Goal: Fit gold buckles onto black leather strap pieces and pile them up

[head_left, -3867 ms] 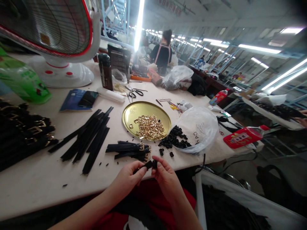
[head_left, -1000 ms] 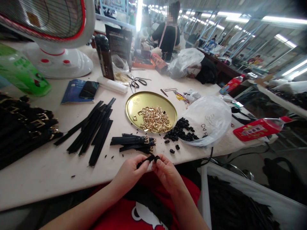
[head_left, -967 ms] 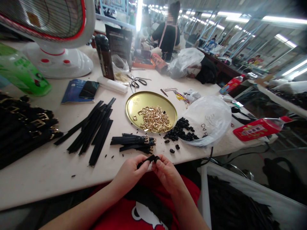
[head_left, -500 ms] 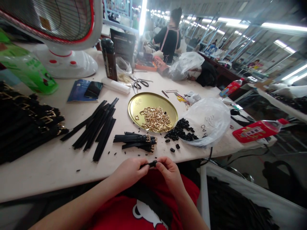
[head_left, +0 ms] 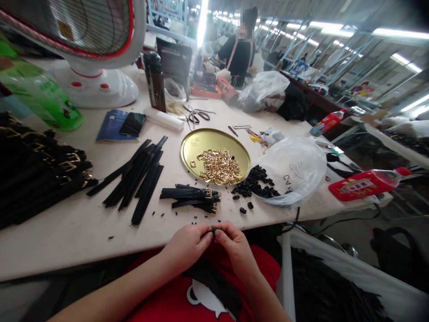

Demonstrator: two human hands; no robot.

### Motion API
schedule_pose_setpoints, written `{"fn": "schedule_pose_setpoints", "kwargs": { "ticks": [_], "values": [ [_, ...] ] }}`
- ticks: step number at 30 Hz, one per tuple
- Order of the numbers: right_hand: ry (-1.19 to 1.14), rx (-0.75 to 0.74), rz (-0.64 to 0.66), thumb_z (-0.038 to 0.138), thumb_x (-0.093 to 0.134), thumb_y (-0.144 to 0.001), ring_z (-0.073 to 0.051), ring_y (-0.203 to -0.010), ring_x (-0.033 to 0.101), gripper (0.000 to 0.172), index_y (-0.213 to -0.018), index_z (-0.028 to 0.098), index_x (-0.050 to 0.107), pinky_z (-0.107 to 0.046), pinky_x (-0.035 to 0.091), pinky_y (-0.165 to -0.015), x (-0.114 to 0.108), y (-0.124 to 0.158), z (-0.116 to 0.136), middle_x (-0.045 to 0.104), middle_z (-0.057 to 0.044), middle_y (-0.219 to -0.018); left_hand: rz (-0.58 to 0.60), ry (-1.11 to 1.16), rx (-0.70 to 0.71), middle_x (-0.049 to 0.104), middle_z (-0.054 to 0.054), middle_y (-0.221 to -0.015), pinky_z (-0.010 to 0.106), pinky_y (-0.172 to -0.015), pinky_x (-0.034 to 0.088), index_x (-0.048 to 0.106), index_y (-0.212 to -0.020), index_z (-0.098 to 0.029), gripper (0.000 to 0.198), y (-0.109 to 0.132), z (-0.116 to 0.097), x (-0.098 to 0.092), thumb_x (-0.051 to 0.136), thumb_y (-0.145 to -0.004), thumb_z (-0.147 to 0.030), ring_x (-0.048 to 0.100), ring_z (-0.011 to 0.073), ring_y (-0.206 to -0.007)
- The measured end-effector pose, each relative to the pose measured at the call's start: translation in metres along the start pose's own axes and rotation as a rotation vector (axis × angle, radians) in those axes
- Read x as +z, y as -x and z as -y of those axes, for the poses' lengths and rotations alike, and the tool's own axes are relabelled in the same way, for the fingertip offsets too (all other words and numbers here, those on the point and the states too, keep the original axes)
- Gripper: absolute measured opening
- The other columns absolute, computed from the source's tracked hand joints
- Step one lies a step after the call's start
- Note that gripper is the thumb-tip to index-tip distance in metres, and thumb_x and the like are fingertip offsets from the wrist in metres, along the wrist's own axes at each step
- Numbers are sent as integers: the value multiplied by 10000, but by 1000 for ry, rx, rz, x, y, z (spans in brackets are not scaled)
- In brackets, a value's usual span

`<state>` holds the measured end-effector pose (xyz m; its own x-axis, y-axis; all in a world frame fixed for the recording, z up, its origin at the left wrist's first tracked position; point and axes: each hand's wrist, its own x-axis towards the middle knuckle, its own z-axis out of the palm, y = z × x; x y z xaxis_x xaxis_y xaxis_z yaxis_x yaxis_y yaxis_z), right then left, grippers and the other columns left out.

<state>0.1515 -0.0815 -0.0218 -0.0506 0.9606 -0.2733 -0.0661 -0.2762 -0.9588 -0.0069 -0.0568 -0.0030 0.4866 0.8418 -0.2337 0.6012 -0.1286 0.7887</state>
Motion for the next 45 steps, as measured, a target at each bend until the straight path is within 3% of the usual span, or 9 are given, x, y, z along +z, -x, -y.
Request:
{"fn": "schedule_pose_setpoints", "kwargs": {
  "ticks": [4, 8, 21, 25, 30, 35, 38, 40, 45],
  "values": [
    [-57, 28, -49, 323, 626, -712, -145, -722, 542, 183, -825, 180, 642, -272, 425, -710, 2, 0, -3, 629, -12, -769, -9, 85, -4, 636, 24, -795, 244, -638, 403, 544, -900, -202, 200, -3, 0, 2, 382, -815, -283, 579, 168, -722],
    [-203, 82, -97, 309, 651, -694, -106, -617, 517, 170, -797, 178, 618, -231, 416, -626, 5, 0, -4, 601, 12, -693, -30, 195, 25, 635, 18, -834, 258, -686, 423, 413, -1073, -199, 286, -3, -3, -2, 375, -789, -191, 585, 158, -738],
    [-210, 46, -27, 314, 633, -708, -102, -605, 488, 151, -711, 165, 610, -225, 397, -614, 17, 3, 1, 574, 29, -634, -84, 226, 4, 615, 1, -737, 261, -662, 416, 385, -996, -191, 187, 3, -5, 2, 363, -810, -206, 573, 150, -705],
    [-122, -48, -92, 320, 598, -744, -130, -685, 525, 157, -780, 167, 601, -253, 411, -679, 14, 7, -2, 602, 7, -717, -98, 255, -41, 594, -26, -666, 240, -580, 416, 418, -899, -193, 141, 6, -1, -2, 422, -781, -271, 558, 135, -608],
    [61, -146, -223, 353, 609, -727, -147, -633, 526, 180, -740, 177, 571, -262, 420, -633, 13, 14, -3, 594, 1, -669, 68, 327, -126, 537, -47, -572, 190, -399, 334, 463, -716, -184, 209, 12, -1, -7, 389, -783, -367, 438, 85, -410],
    [191, -331, -84, 467, 455, -803, -180, -733, 528, 331, -844, 194, 638, -283, 417, -667, 13, 28, 6, 589, -44, -790, 80, 392, -126, 498, -56, -544, 171, -382, 300, 472, -697, -175, 244, 16, -3, -8, 392, -780, -391, 387, 69, -397],
    [141, -244, -23, 475, 378, -837, -179, -748, 527, 393, -844, 192, 652, -293, 417, -690, 8, 31, 10, 584, -51, -806, 138, 397, -147, 493, -58, -537, 171, -377, 285, 475, -686, -174, 246, 18, -4, -11, 394, -773, -390, 374, 67, -389],
    [66, -105, 13, 427, 530, -775, -178, -783, 538, 264, -874, 206, 636, -292, 418, -722, 5, 29, 11, 591, -36, -834, 162, 358, -135, 498, -55, -539, 174, -386, 290, 481, -671, -176, 247, 19, -3, -11, 389, -774, -382, 390, 74, -406],
    [-212, 201, 244, 342, 706, -630, -168, -814, 572, 388, -965, 197, 575, -290, 422, -743, 6, 21, 5, 614, -34, -903, 96, 137, -51, 559, -25, -598, 190, -482, 338, 529, -672, -178, 220, 19, -3, -9, 383, -779, -303, 493, 110, -544]
  ]
}}
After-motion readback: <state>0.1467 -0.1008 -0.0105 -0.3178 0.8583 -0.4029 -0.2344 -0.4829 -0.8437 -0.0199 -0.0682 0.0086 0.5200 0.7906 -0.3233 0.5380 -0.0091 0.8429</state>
